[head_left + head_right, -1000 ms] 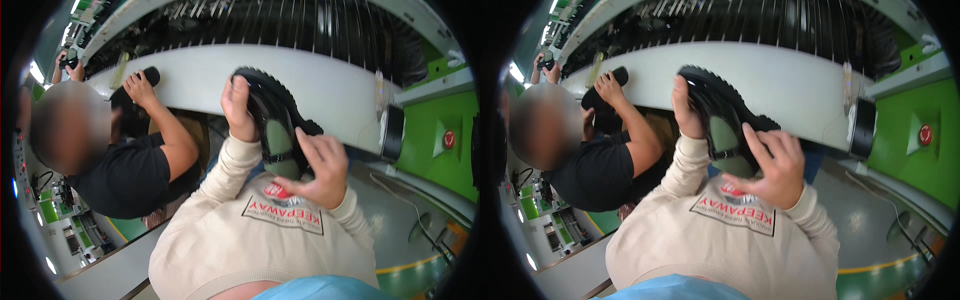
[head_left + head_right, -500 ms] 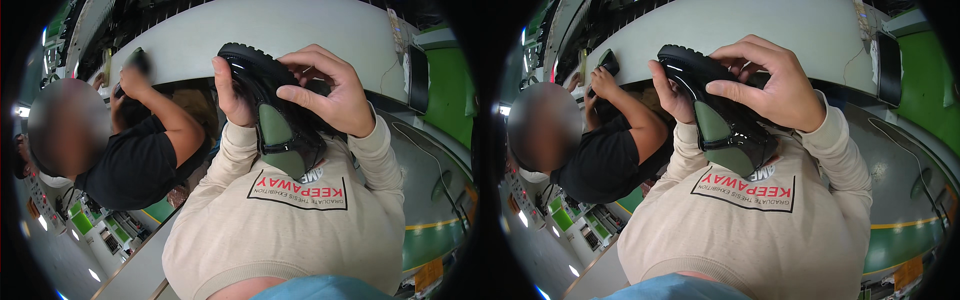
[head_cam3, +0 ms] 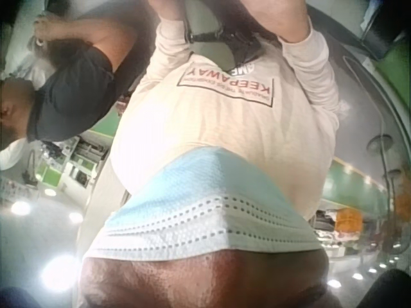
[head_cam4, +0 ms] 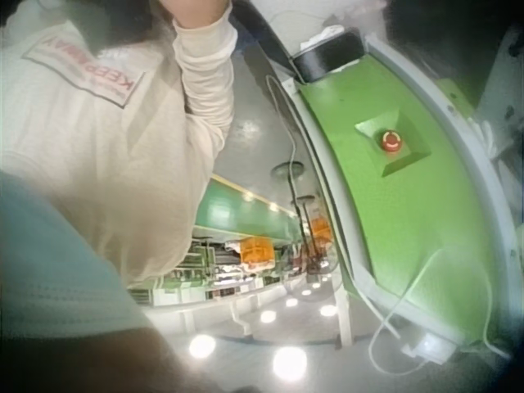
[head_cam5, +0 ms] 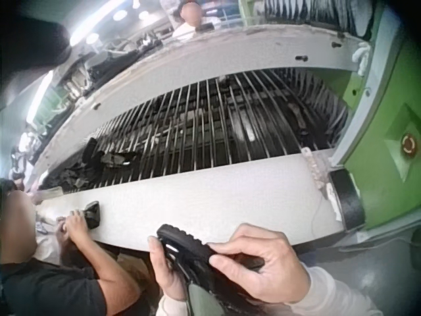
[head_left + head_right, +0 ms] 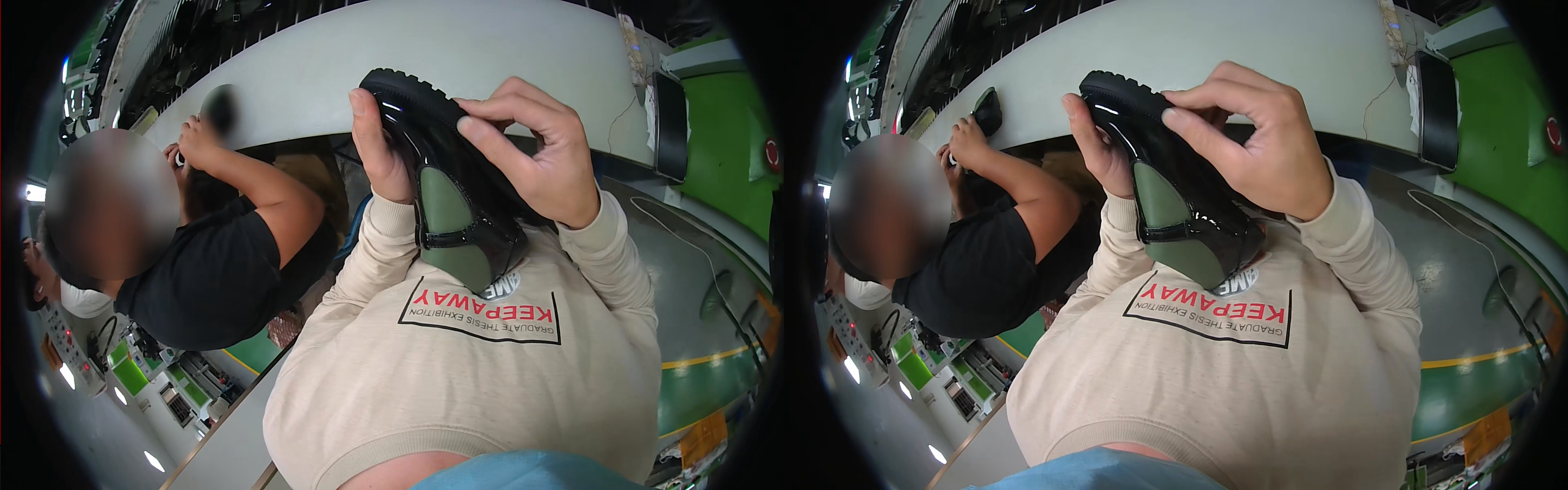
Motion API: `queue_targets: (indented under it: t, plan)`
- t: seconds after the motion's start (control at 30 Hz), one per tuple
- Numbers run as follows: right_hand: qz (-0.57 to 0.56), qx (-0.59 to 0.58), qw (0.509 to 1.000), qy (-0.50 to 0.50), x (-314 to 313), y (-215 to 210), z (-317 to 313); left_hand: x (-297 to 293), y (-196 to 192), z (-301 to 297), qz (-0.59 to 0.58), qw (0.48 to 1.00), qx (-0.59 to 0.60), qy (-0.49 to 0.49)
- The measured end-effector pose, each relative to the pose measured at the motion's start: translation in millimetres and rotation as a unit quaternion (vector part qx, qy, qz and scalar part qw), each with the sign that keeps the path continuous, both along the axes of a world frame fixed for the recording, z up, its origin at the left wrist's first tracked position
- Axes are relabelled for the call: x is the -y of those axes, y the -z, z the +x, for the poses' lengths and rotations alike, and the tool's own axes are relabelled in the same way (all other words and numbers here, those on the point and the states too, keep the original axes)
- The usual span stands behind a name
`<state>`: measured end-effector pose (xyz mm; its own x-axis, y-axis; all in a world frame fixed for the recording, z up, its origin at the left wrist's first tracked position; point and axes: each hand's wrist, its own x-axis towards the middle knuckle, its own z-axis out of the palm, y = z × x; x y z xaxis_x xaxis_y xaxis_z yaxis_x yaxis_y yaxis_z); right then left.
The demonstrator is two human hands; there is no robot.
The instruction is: Assembling, inspecting, and cleaning shoes on a production line conveyor belt.
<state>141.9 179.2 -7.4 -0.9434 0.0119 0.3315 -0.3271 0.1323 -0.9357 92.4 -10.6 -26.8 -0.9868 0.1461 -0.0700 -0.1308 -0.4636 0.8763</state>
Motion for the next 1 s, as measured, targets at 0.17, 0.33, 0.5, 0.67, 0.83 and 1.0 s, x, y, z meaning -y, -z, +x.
queue_targets:
  t: [0.17, 0.33, 0.5, 0.67, 0.83, 1.0]
  plan:
    - [0.035, 0.003, 0.986, -0.166, -43.7, -10.9, 25.0, -2.3, -8.6, -14.2, 0.026, 0.999, 0.015, -0.026]
    - [0.162, -0.103, 0.979, -0.063, -39.5, 9.6, 44.3, -4.2, -10.3, -30.6, 0.143, 0.989, 0.033, 0.003]
    - [0.161, -0.199, 0.967, 0.015, -57.6, -37.4, 33.4, -16.0, 1.0, -16.8, 0.233, 0.966, 0.103, 0.049]
    - [0.225, -0.208, 0.952, -0.004, -84.5, -88.7, -9.4, 11.1, 78.5, -14.7, -0.163, 0.971, -0.17, 0.041]
    - [0.241, -0.178, 0.954, 0.009, -77.3, -89.1, -49.2, -6.3, -40.3, -19.5, -0.272, 0.876, -0.397, 0.032]
    - [-0.064, -0.089, 0.991, -0.072, -61.3, -48.4, -73.8, -6.0, -69.4, -44.0, -0.357, 0.823, -0.441, -0.015]
